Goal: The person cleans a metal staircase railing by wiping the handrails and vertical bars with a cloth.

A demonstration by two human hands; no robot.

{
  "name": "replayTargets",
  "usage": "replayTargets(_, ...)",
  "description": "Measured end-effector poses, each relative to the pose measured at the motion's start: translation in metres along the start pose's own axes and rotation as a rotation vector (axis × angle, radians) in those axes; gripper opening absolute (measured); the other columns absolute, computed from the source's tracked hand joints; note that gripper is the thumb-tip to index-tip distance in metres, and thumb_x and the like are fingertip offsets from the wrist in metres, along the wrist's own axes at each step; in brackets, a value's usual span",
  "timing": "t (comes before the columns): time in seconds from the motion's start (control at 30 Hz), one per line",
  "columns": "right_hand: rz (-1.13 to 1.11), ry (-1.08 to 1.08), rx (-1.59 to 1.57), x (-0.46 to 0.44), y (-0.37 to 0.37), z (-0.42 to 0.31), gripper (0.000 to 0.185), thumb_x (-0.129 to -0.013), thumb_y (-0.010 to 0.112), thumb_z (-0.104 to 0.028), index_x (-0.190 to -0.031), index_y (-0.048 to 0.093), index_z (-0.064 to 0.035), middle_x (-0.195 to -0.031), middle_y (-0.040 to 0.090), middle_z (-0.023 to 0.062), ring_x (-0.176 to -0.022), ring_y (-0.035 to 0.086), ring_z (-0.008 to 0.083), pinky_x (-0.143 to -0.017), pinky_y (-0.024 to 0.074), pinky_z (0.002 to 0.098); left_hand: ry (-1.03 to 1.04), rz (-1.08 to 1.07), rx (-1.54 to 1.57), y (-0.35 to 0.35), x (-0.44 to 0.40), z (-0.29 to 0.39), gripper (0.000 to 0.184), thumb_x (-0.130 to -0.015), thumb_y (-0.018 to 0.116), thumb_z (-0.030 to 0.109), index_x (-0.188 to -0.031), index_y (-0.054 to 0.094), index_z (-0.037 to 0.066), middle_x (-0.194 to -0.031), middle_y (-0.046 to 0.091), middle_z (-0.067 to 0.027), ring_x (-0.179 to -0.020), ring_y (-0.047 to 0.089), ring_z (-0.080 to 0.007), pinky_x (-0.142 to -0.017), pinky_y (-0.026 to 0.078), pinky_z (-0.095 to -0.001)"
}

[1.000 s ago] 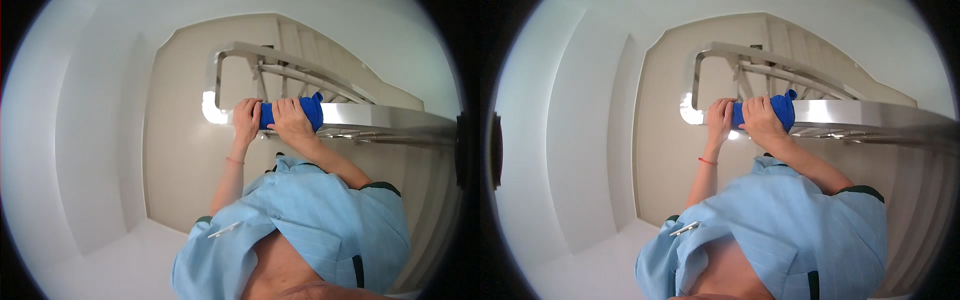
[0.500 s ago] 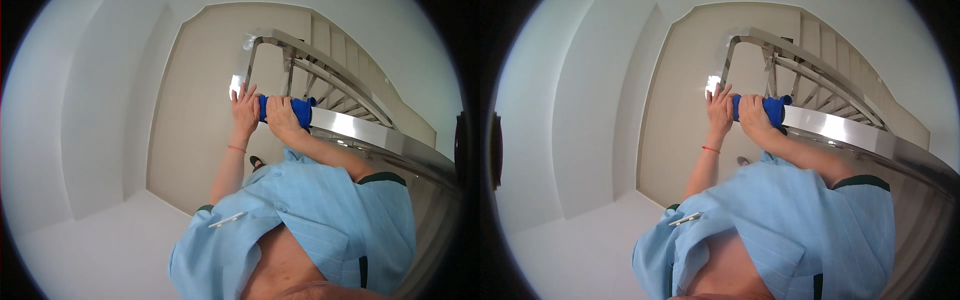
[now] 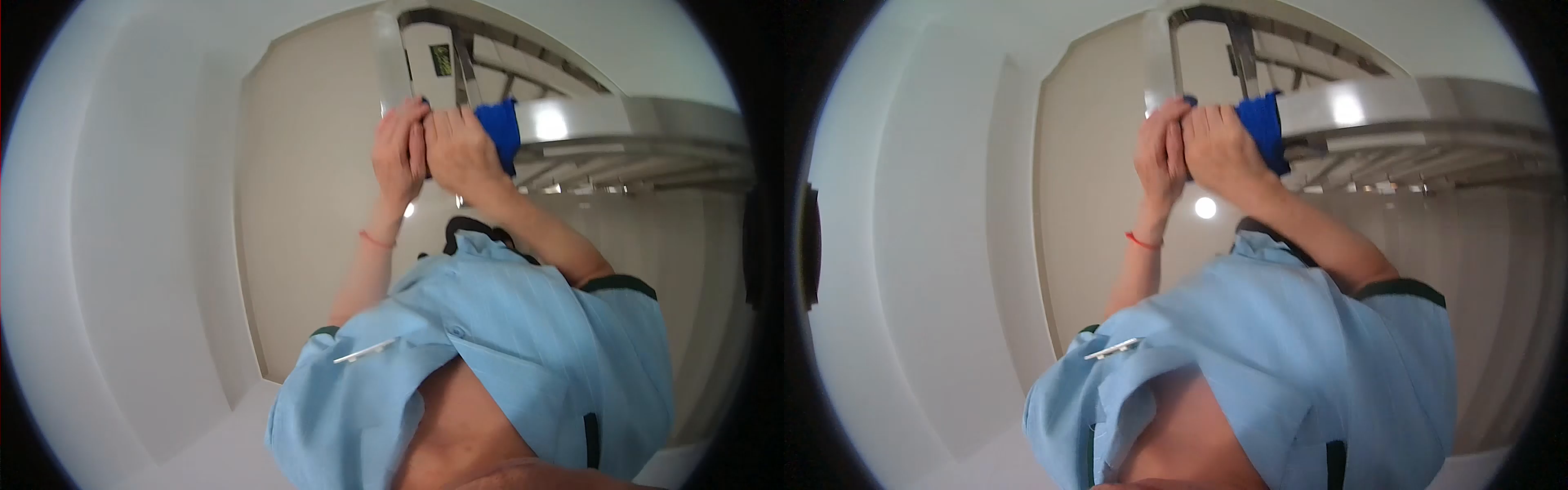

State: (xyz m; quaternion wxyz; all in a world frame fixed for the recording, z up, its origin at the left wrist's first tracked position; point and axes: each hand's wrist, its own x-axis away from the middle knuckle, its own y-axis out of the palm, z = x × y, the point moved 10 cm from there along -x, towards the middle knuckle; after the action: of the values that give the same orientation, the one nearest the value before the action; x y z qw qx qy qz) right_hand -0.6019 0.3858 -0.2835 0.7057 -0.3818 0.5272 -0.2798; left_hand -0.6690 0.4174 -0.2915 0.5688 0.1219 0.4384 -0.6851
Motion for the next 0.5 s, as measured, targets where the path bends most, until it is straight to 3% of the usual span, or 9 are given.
replayTargets(0.2,0.002,0.012,-0.164,0.027,-0.026,0.018,0.042,-0.069,0.075,-0.028,-0.093,0.057,0.0004,-0.086,0.056,0.0136,-0.088,0.056,0.0295,-0.080,0.0454,0.0372,0.124,-0.072,0.032,0.011,0.011,0.027,0.025,-0.095,0.052,0.009,-0.117,0.061,0.003,-0.120,0.063,-0.0164,-0.119,0.056,-0.0351,-0.104,0.040,-0.0456)
replayTargets(0.4,0.015,0.102,-0.099,0.005,-0.046,0.045,0.040,-0.071,0.073,-0.027,-0.095,0.056,0.0002,-0.089,0.055,0.0145,-0.089,0.055,0.0315,-0.083,0.0446,0.0402,0.163,-0.092,0.146,0.020,-0.027,0.035,0.027,-0.095,0.052,0.010,-0.120,0.060,0.002,-0.124,0.060,-0.0188,-0.122,0.053,-0.0364,-0.105,0.038,-0.0455)
replayTargets(0.43,-0.002,0.063,-0.090,0.061,0.008,0.038,0.039,-0.071,0.073,-0.026,-0.095,0.056,0.0001,-0.089,0.055,0.0146,-0.089,0.055,0.0317,-0.084,0.0444,0.0404,0.137,-0.042,0.138,0.064,0.037,0.005,0.028,-0.095,0.052,0.009,-0.120,0.060,0.002,-0.125,0.060,-0.0188,-0.122,0.053,-0.0363,-0.106,0.038,-0.0455)
replayTargets(0.5,0.032,0.080,-0.077,0.066,0.011,0.050,0.038,-0.070,0.074,-0.026,-0.092,0.056,-0.0003,-0.087,0.056,0.0145,-0.088,0.054,0.0314,-0.083,0.0435,0.0402,0.187,-0.057,0.123,0.077,0.032,0.010,0.028,-0.094,0.053,0.009,-0.121,0.060,0.001,-0.125,0.060,-0.0185,-0.122,0.052,-0.0364,-0.106,0.038,-0.0460)
